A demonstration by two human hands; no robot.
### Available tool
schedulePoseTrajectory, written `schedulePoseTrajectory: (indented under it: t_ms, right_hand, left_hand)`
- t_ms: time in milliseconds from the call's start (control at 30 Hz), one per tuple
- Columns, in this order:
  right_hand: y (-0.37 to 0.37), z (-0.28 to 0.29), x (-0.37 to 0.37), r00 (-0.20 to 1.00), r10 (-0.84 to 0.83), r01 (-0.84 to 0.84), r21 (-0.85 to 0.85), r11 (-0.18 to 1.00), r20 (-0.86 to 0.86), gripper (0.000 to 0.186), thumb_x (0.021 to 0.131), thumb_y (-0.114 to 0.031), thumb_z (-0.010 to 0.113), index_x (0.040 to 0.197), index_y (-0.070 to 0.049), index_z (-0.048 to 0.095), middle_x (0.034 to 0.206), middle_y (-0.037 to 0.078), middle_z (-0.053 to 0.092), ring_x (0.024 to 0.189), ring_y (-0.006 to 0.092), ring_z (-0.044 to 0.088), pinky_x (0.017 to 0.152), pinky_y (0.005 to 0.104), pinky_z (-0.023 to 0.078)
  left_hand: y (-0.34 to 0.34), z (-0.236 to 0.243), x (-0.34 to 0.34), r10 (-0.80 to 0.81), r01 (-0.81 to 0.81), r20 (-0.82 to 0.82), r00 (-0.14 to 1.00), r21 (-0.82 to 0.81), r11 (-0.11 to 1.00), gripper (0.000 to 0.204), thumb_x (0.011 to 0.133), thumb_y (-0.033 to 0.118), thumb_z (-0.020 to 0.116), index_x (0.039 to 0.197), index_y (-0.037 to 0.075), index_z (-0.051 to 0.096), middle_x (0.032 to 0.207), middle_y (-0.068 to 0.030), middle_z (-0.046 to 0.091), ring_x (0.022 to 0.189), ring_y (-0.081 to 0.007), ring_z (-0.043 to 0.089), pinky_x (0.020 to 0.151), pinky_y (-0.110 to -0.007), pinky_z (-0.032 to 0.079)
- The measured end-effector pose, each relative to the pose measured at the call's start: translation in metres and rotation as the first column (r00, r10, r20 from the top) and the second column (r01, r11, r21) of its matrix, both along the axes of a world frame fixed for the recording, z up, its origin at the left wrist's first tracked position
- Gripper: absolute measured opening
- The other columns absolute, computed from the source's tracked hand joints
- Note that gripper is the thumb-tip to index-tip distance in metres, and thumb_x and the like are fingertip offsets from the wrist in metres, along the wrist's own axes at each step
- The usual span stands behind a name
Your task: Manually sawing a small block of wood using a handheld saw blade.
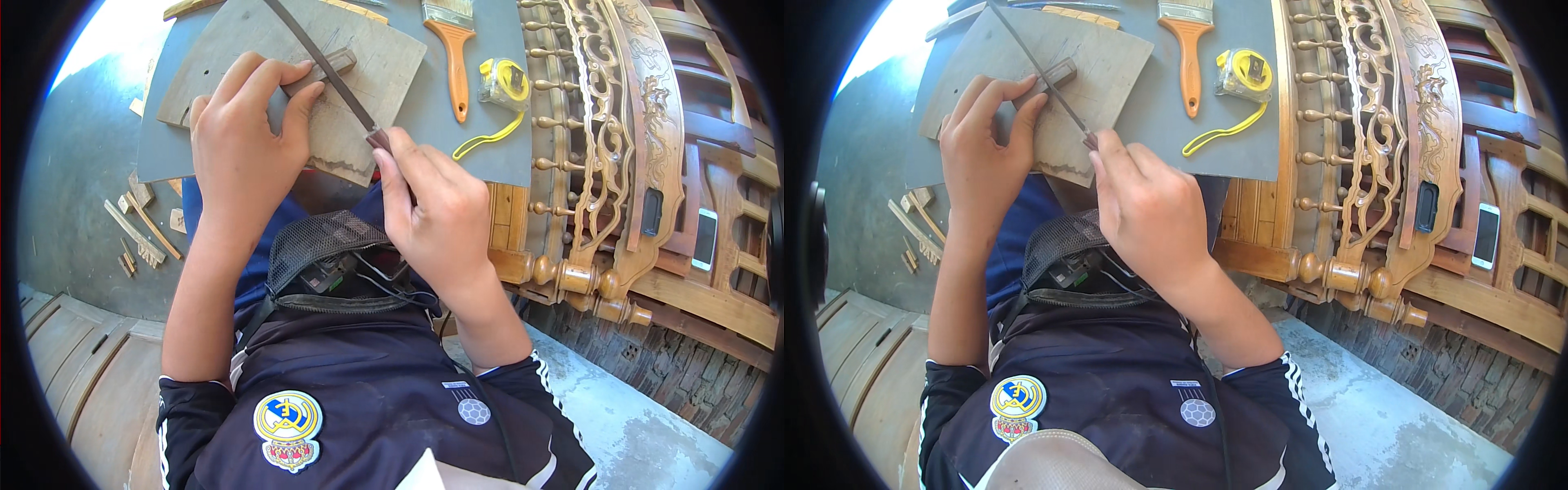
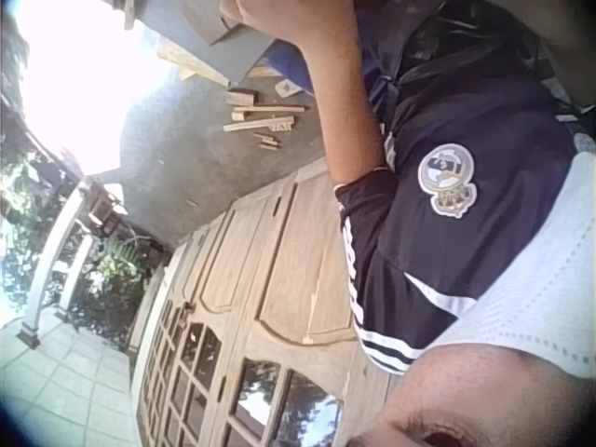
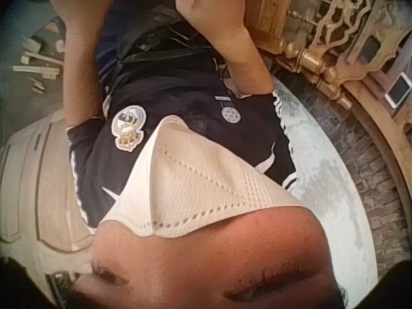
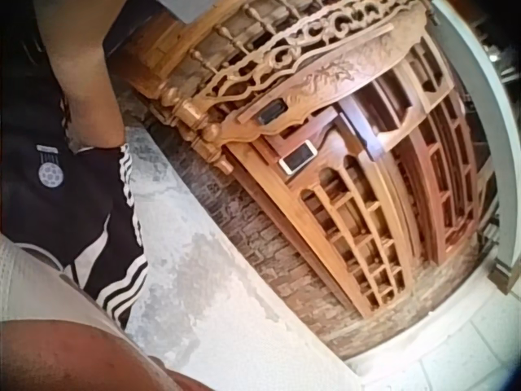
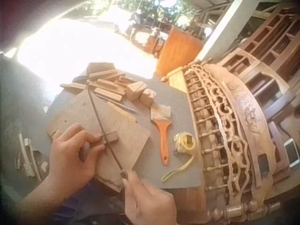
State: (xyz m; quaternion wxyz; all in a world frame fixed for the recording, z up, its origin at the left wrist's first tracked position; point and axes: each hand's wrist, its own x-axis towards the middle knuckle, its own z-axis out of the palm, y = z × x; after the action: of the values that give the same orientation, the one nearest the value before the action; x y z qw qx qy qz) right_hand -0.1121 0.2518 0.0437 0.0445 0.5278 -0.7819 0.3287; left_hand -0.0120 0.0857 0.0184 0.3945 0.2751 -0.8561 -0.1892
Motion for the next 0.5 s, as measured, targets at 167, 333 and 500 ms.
schedulePoseTrajectory:
  t_ms: [167,333,500]
  right_hand:
    - [0.048,0.003,0.007,1.0,-0.014,0.014,0.05,0.999,0.002,0.029,0.09,-0.002,0.075,0.119,-0.002,0.07,0.073,0.009,0.062,0.055,0.027,0.06,0.052,0.0383,0.048]
    - [0.08,0.006,0.014,0.997,-0.056,0.054,0.046,0.997,0.046,0.03,0.088,0.002,0.076,0.117,0.0,0.071,0.076,0.009,0.065,0.057,0.0233,0.062,0.053,0.0357,0.049]
    - [0.037,-0.004,0.0,0.999,0.014,-0.014,0.002,1.0,0.029,0.025,0.093,-0.006,0.072,0.117,-0.001,0.069,0.074,0.01,0.063,0.057,0.0294,0.062,0.053,0.0397,0.05]
  left_hand:
    - [-0.005,0.0,-0.001,-0.006,0.006,-0.011,1.0,-0.03,1.0,0.013,0.086,0.017,0.079,0.094,0.008,0.075,0.084,-0.0034,0.066,0.069,-0.0257,0.061,0.068,-0.035,0.039]
    - [-0.008,-0.001,0.0,-0.073,0.069,-0.045,0.996,-0.079,0.994,0.015,0.087,0.014,0.079,0.099,0.005,0.075,0.078,-0.0052,0.059,0.057,-0.0192,0.046,0.059,-0.033,0.037]
    - [-0.006,0.004,0.0,-0.085,0.084,-0.021,0.996,-0.031,0.996,0.017,0.086,0.01,0.08,0.1,0.003,0.075,0.077,-0.0052,0.057,0.057,-0.0156,0.043,0.056,-0.031,0.034]
